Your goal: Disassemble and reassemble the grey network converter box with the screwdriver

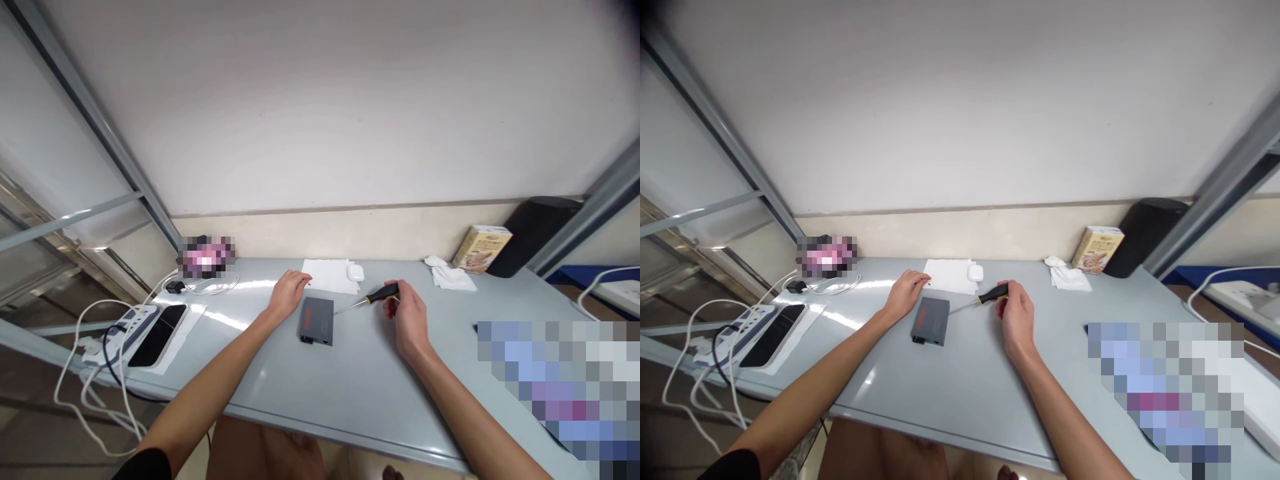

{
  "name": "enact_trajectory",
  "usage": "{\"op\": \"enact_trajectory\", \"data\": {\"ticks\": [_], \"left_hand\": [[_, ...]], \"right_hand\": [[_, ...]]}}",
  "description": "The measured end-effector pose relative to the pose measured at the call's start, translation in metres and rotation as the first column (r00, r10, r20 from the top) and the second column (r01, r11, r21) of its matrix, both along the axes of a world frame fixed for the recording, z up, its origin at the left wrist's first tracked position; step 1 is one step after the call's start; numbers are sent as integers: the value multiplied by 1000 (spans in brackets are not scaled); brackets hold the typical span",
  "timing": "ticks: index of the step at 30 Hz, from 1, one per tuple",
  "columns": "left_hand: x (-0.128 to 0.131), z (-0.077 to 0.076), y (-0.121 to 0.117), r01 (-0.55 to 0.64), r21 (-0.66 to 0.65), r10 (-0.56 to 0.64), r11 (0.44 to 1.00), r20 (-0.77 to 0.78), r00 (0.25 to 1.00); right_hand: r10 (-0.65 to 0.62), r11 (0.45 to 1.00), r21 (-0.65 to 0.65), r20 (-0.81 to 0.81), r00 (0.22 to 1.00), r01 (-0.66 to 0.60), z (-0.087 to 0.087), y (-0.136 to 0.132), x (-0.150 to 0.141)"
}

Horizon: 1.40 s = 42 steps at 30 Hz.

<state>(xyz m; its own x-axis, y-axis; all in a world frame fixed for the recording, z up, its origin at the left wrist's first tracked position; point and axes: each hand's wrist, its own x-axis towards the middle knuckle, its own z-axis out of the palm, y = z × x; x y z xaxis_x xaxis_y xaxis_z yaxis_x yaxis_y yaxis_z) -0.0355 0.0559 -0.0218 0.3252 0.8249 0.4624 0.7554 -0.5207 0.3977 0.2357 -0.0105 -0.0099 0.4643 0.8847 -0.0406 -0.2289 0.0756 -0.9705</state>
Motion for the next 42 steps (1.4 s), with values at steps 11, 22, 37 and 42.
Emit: {"op": "enact_trajectory", "data": {"ticks": [11,22,37,42], "left_hand": [[6,9,19,-3,-62,5,998,29,1000],[2,-5,45,127,-131,-127,983,8,992],[10,5,15,155,122,-158,980,15,987],[4,17,-16,205,39,-208,978,167,964]], "right_hand": [[6,1000,-13,1,1000,-6,0,1,1],[-15,1000,-27,21,1000,15,-3,3,4],[-24,997,-68,56,998,28,2,-1,1],[-27,998,-62,35,999,29,1,-1,1]]}}
